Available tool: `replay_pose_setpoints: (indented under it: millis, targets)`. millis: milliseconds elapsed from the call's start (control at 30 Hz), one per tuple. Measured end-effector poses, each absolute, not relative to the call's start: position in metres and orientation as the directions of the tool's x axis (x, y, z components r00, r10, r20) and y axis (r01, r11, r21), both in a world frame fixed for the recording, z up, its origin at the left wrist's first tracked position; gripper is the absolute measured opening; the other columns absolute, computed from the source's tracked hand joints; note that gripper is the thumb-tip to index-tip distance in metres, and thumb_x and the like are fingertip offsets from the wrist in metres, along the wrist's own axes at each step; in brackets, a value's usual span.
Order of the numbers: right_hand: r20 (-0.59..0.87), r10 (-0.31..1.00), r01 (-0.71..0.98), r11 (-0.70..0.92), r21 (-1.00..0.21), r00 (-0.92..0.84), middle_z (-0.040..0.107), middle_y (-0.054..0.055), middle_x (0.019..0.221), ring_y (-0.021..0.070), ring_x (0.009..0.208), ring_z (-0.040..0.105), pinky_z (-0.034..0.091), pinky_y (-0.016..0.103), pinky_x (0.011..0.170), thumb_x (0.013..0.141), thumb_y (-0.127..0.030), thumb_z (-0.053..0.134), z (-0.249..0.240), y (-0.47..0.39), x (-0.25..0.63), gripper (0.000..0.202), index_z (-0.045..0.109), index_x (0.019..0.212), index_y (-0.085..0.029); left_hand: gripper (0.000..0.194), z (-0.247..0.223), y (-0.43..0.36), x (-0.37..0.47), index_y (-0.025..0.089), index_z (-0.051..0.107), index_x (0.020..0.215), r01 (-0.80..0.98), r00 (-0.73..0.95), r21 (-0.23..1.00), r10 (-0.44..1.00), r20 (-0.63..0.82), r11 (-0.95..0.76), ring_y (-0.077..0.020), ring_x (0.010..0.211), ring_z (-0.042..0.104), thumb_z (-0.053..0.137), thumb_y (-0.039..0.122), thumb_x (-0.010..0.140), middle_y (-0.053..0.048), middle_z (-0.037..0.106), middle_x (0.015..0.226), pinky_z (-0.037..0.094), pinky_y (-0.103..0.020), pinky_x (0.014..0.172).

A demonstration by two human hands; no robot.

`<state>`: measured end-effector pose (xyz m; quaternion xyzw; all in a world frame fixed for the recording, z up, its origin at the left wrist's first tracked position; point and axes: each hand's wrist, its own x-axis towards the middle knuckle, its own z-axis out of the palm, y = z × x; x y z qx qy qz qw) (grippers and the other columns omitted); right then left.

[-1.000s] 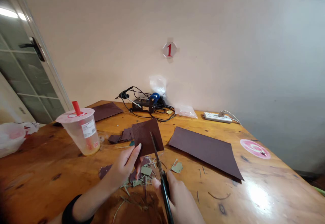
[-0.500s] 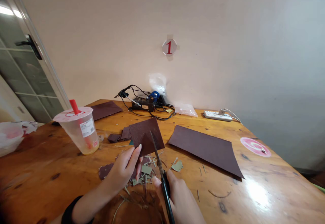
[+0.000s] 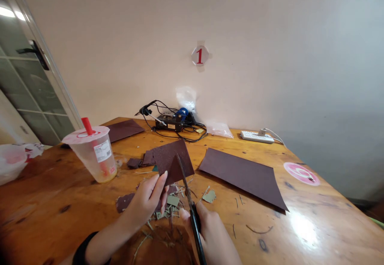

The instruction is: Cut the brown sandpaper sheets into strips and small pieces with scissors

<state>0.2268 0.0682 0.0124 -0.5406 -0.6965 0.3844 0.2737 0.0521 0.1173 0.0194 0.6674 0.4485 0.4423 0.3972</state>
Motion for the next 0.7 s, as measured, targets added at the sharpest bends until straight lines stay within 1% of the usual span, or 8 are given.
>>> replay_pose_setpoints:
  millis: [67, 167, 267, 333, 467, 600, 700]
  targets:
    - [-0.039, 0.963, 0.558, 0.12, -0.821, -0.265, 0.065, 0.009, 0.076, 0.0224, 0.071, 0.058, 0.046, 0.03, 0.065, 0.087, -0.074, 0.021, 0.0093, 0.0685, 0.2278, 0.062, 0.05, 0.082, -0.019, 0.045, 0.0188, 0.1177, 0.0521, 0.025, 0.041, 0.062, 0.243, 0.204, 0.929, 0.951, 0.232, -0.279, -0.012, 0.033, 0.049, 0.034, 0.058, 0.092, 0.006, 0.046, 0.04, 0.041, -0.023, 0.04]
    - [-0.039, 0.969, 0.587, 0.115, -0.801, -0.243, 0.063, 0.007, 0.071, 0.0229, 0.071, 0.059, 0.044, 0.029, 0.063, 0.089, -0.072, 0.022, 0.0063, 0.068, 0.2281, 0.06, 0.048, 0.076, -0.02, 0.044, 0.0174, 0.1184, 0.0519, 0.025, 0.041, 0.063, 0.238, 0.203, 0.932, 0.952, 0.228, -0.274, -0.0121, 0.033, 0.048, 0.035, 0.058, 0.092, 0.007, 0.044, 0.04, 0.04, -0.023, 0.039]
    - [-0.022, 0.967, 0.55, 0.125, -0.825, -0.254, 0.065, 0.007, 0.074, 0.0225, 0.073, 0.061, 0.045, 0.028, 0.063, 0.091, -0.069, 0.026, 0.0082, 0.0667, 0.2269, 0.056, 0.051, 0.078, -0.02, 0.044, 0.0169, 0.1191, 0.0511, 0.025, 0.04, 0.063, 0.243, 0.213, 0.928, 0.949, 0.231, -0.281, -0.0115, 0.033, 0.049, 0.035, 0.057, 0.093, 0.008, 0.043, 0.04, 0.04, -0.023, 0.04]
    - [-0.002, 0.963, 0.512, 0.141, -0.847, -0.269, 0.066, 0.007, 0.078, 0.0225, 0.076, 0.063, 0.047, 0.027, 0.066, 0.091, -0.067, 0.029, 0.0115, 0.0657, 0.2265, 0.054, 0.053, 0.081, -0.02, 0.044, 0.0174, 0.1196, 0.0504, 0.025, 0.039, 0.062, 0.242, 0.219, 0.929, 0.948, 0.229, -0.28, -0.0112, 0.033, 0.049, 0.035, 0.057, 0.093, 0.008, 0.043, 0.04, 0.04, -0.023, 0.04]
    - [-0.014, 0.973, 0.543, 0.116, -0.832, -0.229, 0.067, 0.008, 0.08, 0.0258, 0.082, 0.063, 0.047, 0.029, 0.068, 0.09, -0.069, 0.029, 0.014, 0.0645, 0.2273, 0.057, 0.055, 0.081, -0.019, 0.046, 0.0178, 0.1215, 0.0498, 0.025, 0.038, 0.061, 0.216, 0.222, 0.936, 0.948, 0.229, -0.277, -0.0102, 0.031, 0.046, 0.035, 0.059, 0.092, 0.009, 0.039, 0.039, 0.037, -0.021, 0.036]
    - [-0.005, 0.974, 0.517, 0.116, -0.848, -0.227, 0.069, 0.009, 0.093, 0.0241, 0.087, 0.064, 0.047, 0.03, 0.074, 0.091, -0.065, 0.035, 0.0108, 0.0644, 0.2284, 0.052, 0.058, 0.094, -0.019, 0.046, 0.0167, 0.1228, 0.0503, 0.025, 0.036, 0.061, 0.19, 0.23, 0.943, 0.947, 0.227, -0.272, -0.0091, 0.031, 0.044, 0.035, 0.058, 0.093, 0.01, 0.037, 0.039, 0.037, -0.021, 0.036]
    - [-0.025, 0.974, 0.55, 0.106, -0.829, -0.226, 0.068, 0.01, 0.088, 0.0246, 0.082, 0.063, 0.046, 0.032, 0.071, 0.09, -0.068, 0.033, 0.0131, 0.064, 0.2295, 0.055, 0.056, 0.088, -0.018, 0.046, 0.0165, 0.1221, 0.0508, 0.025, 0.035, 0.061, 0.177, 0.248, 0.949, 0.945, 0.212, -0.259, -0.0087, 0.03, 0.042, 0.036, 0.059, 0.092, 0.011, 0.036, 0.04, 0.036, -0.021, 0.036]
